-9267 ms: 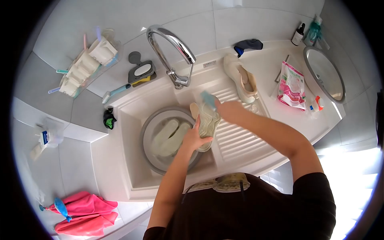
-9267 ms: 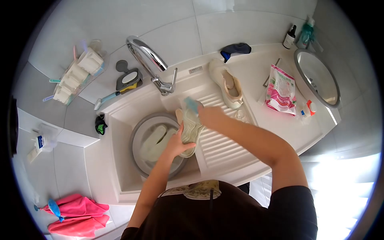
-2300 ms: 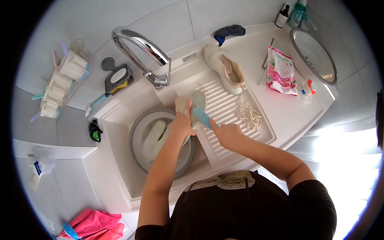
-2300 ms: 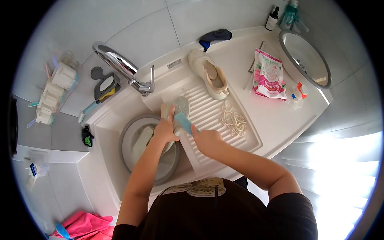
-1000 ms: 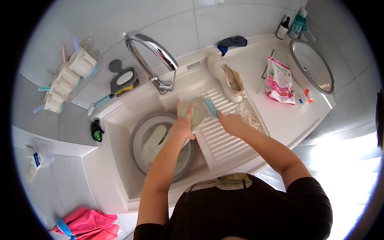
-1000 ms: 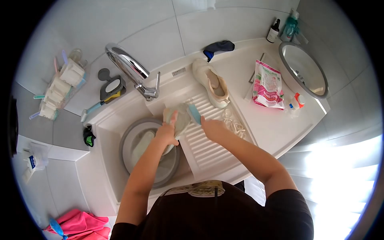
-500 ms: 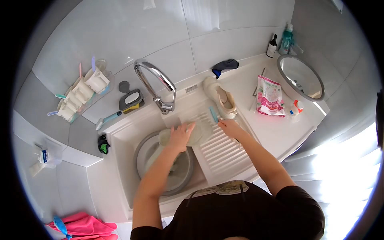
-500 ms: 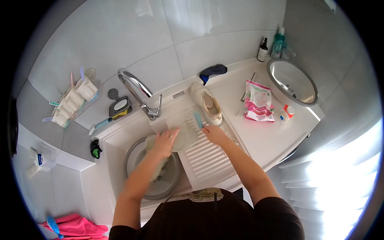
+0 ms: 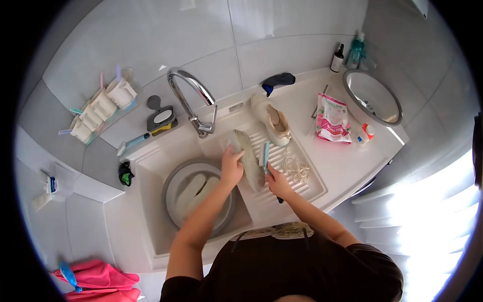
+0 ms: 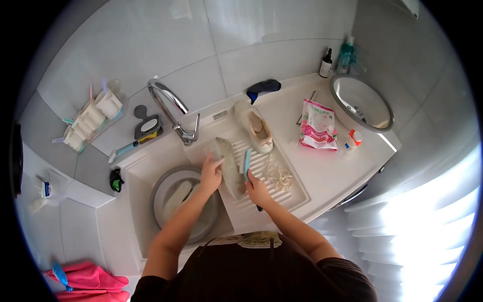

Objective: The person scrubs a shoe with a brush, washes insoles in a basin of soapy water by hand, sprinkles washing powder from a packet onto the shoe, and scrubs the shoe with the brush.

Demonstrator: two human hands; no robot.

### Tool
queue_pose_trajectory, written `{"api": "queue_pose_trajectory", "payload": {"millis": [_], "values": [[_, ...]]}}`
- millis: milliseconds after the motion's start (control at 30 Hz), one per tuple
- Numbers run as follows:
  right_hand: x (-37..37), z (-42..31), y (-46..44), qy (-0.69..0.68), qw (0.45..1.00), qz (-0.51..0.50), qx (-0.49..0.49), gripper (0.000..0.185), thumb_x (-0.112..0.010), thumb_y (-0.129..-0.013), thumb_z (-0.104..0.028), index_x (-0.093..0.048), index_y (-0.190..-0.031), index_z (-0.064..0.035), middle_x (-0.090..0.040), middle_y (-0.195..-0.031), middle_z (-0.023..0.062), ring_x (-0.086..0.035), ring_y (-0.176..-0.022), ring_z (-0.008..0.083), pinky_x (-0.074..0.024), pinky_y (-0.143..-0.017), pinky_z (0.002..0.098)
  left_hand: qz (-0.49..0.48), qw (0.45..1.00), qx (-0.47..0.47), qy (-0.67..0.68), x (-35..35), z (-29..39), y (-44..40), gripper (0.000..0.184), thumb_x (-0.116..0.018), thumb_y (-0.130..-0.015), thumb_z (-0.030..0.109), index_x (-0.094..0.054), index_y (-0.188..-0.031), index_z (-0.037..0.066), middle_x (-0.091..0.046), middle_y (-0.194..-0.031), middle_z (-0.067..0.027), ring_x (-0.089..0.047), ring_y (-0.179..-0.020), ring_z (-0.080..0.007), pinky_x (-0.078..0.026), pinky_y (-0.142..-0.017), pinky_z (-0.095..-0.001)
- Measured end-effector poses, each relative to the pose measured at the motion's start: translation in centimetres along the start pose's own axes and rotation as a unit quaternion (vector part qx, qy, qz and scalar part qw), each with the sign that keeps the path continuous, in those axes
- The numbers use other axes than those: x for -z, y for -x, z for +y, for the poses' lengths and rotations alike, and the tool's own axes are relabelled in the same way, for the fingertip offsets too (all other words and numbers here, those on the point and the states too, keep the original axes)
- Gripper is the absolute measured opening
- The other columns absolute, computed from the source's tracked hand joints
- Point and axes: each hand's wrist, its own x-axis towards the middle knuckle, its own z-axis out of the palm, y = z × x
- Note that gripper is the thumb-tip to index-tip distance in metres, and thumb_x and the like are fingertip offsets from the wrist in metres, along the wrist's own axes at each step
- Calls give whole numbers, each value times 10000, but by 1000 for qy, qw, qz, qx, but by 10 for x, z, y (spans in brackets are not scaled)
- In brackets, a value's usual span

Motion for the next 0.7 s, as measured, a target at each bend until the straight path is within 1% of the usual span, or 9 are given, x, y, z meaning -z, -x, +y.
{"api": "queue_pose_trajectory", "payload": {"millis": [33, 100, 167, 233, 333, 400, 600, 667, 700], "values": [[-5, 7, -4, -1, 1000, -3, 1, 508, -481, -921, -115, -343, -1406, -63, -558, -654, 77, -569, -510, 168, -455, -465, 322, 49, 977, 96, 183, -16, -16, 4, 523, -599, -775, 93, -522, -1292, 110, -361, -1372, -242, -321, -1301, -386, -286, -1059, -465], [-13, 16, -4, 46, 986, 66, 146, 498, -484, -916, -111, -351, -1393, -59, -597, -709, 172, -601, -619, 311, -470, -571, 382, 111, 972, 110, 174, -13, 14, 13, 634, -612, -756, 83, -406, -1355, 75, -371, -1352, -263, -357, -1267, -403, -327, -1030, -445], [-12, 2, -2, 70, 989, 35, 128, 489, -481, -916, -119, -353, -1383, -48, -597, -752, 215, -591, -686, 363, -467, -617, 409, 176, 963, 123, 163, -11, 21, 18, 761, -625, -736, 73, -289, -1418, 39, -380, -1333, -284, -394, -1232, -420, -367, -1001, -424], [-8, -23, -1, 92, 989, 7, 112, 481, -479, -916, -126, -356, -1373, -37, -596, -796, 257, -581, -753, 414, -465, -663, 435, 72, 893, 256, 364, -7, 11, 17, 984, -673, -681, 88, -66, -1451, -2, -445, -1290, -270, -469, -1165, -414, -412, -954, -398], [0, -60, 8, 214, 967, -78, 117, 479, -475, -914, -145, -357, -1361, -19, -600, -789, 268, -585, -735, 425, -460, -638, 475, -27, 930, 262, 256, 16, 13, 13, 1103, -734, -620, 100, -26, -1462, 30, -475, -1275, -278, -502, -1144, -398, -426, -934, -375], [-4, -79, 19, 251, 955, -150, 45, 504, -448, -910, -167, -328, -1381, -37, -615, -797, 258, -603, -745, 423, -466, -683, 527, -78, 944, 237, 214, 29, 9, 13, 1133, -736, -613, 98, 9, -1465, 49, -475, -1280, -281, -514, -1136, -399, -426, -934, -370], [-34, -56, -2, 230, 969, -57, 67, 516, -443, -889, -149, -320, -1370, -9, -622, -801, 262, -618, -748, 426, -478, -669, 528, -179, 950, 185, 176, 30, -5, 13, 1196, -732, -612, 91, 107, -1464, 117, -487, -1269, -294, -529, -1121, -413, -426, -934, -377], [-18, -96, -37, 264, 960, -94, -21, 499, -440, -873, -125, -334, -1343, 5, -623, -810, 264, -621, -761, 425, -486, -662, 517, -188, 952, 171, 170, 29, -10, 12, 1204, -731, -613, 91, 124, -1461, 125, -486, -1269, -298, -532, -1117, -416, -425, -935, -379], [-19, -77, -70, 273, 960, -58, 38, 497, -451, -861, -122, -340, -1327, 14, -626, -818, 260, -621, -766, 426, -487, -657, 517, -212, 932, 185, 231, 33, -9, 9, 1195, -728, -622, 51, 128, -1456, 86, -356, -1372, -272, -413, -1234, -368, -343, -1007, -347]]}}
